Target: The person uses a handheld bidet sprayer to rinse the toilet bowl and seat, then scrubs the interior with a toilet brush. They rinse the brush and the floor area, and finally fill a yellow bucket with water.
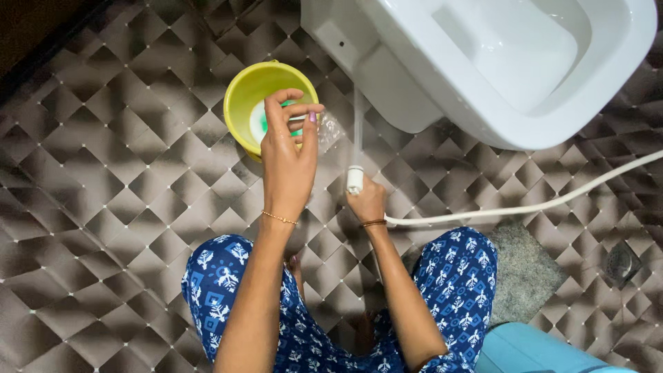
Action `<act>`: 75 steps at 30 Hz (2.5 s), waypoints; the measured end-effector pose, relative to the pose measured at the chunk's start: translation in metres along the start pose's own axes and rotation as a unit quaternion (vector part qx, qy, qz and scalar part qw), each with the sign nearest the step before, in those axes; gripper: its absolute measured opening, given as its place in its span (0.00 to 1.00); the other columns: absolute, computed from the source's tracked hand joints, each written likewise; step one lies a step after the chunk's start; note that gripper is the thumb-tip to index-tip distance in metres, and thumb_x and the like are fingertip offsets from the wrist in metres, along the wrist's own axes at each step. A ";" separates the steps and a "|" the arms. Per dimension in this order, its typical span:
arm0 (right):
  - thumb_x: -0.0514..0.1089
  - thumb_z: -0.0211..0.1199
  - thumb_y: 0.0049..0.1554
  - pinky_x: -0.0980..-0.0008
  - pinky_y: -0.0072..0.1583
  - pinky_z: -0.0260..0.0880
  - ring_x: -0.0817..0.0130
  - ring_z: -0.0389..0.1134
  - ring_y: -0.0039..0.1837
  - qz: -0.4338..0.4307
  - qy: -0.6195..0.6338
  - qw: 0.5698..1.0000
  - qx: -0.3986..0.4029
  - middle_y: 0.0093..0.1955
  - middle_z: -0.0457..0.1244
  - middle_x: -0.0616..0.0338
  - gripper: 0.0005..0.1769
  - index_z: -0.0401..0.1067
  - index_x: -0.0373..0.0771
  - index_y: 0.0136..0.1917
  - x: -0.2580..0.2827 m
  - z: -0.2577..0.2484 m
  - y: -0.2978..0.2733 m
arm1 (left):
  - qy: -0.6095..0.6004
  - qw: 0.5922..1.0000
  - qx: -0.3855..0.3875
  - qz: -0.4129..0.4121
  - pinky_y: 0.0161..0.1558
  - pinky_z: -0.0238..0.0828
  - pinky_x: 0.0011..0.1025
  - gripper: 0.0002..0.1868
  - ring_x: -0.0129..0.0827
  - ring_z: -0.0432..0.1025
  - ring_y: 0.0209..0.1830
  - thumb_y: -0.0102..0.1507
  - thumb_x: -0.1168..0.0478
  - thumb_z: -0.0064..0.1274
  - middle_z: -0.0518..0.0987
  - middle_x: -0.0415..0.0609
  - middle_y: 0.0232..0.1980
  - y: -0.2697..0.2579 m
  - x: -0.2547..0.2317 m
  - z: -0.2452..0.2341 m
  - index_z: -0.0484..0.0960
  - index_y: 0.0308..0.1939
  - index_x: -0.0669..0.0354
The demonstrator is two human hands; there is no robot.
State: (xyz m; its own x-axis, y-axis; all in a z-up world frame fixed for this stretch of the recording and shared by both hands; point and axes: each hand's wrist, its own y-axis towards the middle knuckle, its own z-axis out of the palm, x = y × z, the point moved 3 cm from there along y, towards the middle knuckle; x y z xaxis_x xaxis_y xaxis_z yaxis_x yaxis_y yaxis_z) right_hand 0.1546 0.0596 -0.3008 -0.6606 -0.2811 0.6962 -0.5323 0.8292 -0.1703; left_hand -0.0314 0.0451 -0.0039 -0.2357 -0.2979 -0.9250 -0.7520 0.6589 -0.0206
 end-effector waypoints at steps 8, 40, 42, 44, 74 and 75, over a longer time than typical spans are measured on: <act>0.49 0.72 0.51 0.50 0.43 0.72 0.42 0.72 0.40 0.109 -0.055 0.992 -0.040 0.36 0.68 0.39 0.17 0.76 0.32 0.40 -0.095 -0.003 -0.017 | -0.010 1.000 0.015 -0.010 0.43 0.79 0.29 0.15 0.34 0.78 0.50 0.73 0.67 0.44 0.82 0.51 0.55 0.003 0.002 0.011 0.62 0.63 0.60; 0.42 0.68 0.59 0.68 0.36 0.69 0.70 0.70 0.32 -0.099 0.168 0.971 -0.142 0.31 0.67 0.57 0.07 0.75 0.36 0.43 0.108 -0.150 0.074 | -0.016 0.998 0.054 0.012 0.45 0.78 0.28 0.17 0.33 0.78 0.48 0.73 0.69 0.45 0.82 0.52 0.55 0.009 0.011 0.047 0.63 0.65 0.61; 0.41 0.68 0.59 0.70 0.36 0.66 0.75 0.68 0.32 -0.097 0.169 0.964 -0.179 0.30 0.65 0.58 0.08 0.76 0.34 0.44 0.087 -0.164 0.054 | -0.024 0.998 0.062 -0.001 0.41 0.77 0.27 0.17 0.32 0.77 0.46 0.72 0.69 0.44 0.82 0.52 0.55 0.008 0.012 0.049 0.62 0.65 0.61; 0.41 0.69 0.60 0.70 0.35 0.62 0.75 0.64 0.30 -0.050 0.162 0.971 -0.167 0.28 0.63 0.61 0.10 0.74 0.34 0.41 0.058 -0.174 0.035 | -0.012 0.998 0.067 -0.002 0.41 0.76 0.27 0.17 0.32 0.77 0.46 0.72 0.69 0.45 0.82 0.52 0.55 0.008 0.013 0.051 0.63 0.65 0.61; 0.48 0.72 0.59 0.78 0.37 0.68 0.82 0.68 0.37 0.059 0.447 0.888 -0.087 0.39 0.69 0.67 0.13 0.77 0.37 0.51 -0.138 -0.235 -0.006 | 0.447 0.756 0.299 0.374 0.80 0.23 0.57 0.55 0.52 0.32 0.86 0.61 0.53 0.61 0.40 0.56 0.86 -0.055 -0.051 0.309 0.43 0.83 0.61; 0.48 0.73 0.59 0.79 0.38 0.69 0.81 0.70 0.38 0.036 0.413 0.905 -0.099 0.39 0.70 0.67 0.13 0.78 0.37 0.51 -0.131 -0.236 -0.004 | 0.465 0.745 0.290 0.380 0.80 0.20 0.58 0.57 0.51 0.31 0.86 0.62 0.51 0.62 0.38 0.56 0.87 -0.057 -0.051 0.307 0.41 0.84 0.61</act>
State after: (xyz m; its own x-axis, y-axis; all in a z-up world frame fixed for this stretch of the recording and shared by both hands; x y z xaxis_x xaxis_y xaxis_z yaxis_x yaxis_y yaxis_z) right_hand 0.3686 0.2073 -0.2269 -0.0254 0.1655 0.9859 -0.3443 0.9244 -0.1641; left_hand 0.2129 0.2348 -0.0720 -0.9855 0.1402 -0.0953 0.1441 0.9889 -0.0352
